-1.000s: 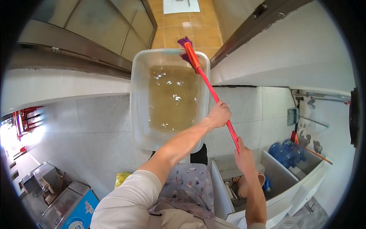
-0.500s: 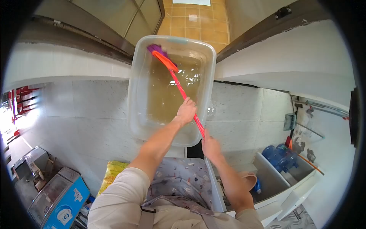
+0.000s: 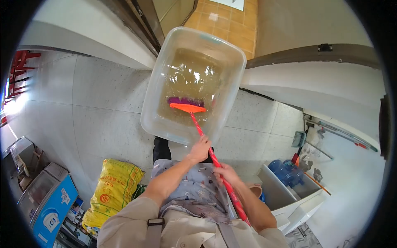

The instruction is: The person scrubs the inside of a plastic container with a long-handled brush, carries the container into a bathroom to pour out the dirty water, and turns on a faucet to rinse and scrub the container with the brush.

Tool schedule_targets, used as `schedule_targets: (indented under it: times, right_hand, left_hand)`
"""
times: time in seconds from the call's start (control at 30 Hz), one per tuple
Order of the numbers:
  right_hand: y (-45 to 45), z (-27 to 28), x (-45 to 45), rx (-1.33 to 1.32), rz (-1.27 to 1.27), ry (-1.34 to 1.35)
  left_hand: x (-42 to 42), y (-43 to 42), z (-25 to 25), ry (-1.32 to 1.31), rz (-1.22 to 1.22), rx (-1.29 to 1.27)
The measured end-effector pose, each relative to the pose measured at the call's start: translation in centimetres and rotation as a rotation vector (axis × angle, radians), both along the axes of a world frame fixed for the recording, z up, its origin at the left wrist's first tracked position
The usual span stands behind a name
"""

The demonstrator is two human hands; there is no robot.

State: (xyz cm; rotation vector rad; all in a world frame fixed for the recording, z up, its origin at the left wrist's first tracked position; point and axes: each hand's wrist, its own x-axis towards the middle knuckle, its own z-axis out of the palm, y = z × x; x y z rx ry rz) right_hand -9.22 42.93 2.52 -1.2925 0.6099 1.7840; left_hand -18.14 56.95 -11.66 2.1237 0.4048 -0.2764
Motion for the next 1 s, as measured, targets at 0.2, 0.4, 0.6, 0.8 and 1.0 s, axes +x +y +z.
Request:
schedule_targets:
  times: [0.2,0.4,0.6,0.8,1.0]
  right_hand:
    - [12.7,-7.6,-1.7,-0.087,-0.379,-0.12]
    - [22.7,-15.3,-7.8,0.096,-0.688,0.261]
    - [28.4,-12.0,-13.9,0.125,-0.953,0.31]
    - [27.5,-12.7,-16.3,-0.052,-1.049,0.252]
    - [24.3,-16.3,-14.0,-0.076,-1.018,0.159]
  left_hand:
    - [-2.8,7.9,15.1,-0.123,0.316,-0.237]
    - [-10.1,16.3,23.4,-0.362,0.162,-0.405]
    - [-18.1,20.3,26.5,-0.598,1.028,-0.562]
    - [-24.8,25.1,29.7,-0.642,1.524,-0.85]
    - [-28.7,26.5,20.5,-0.681,1.803,-1.042]
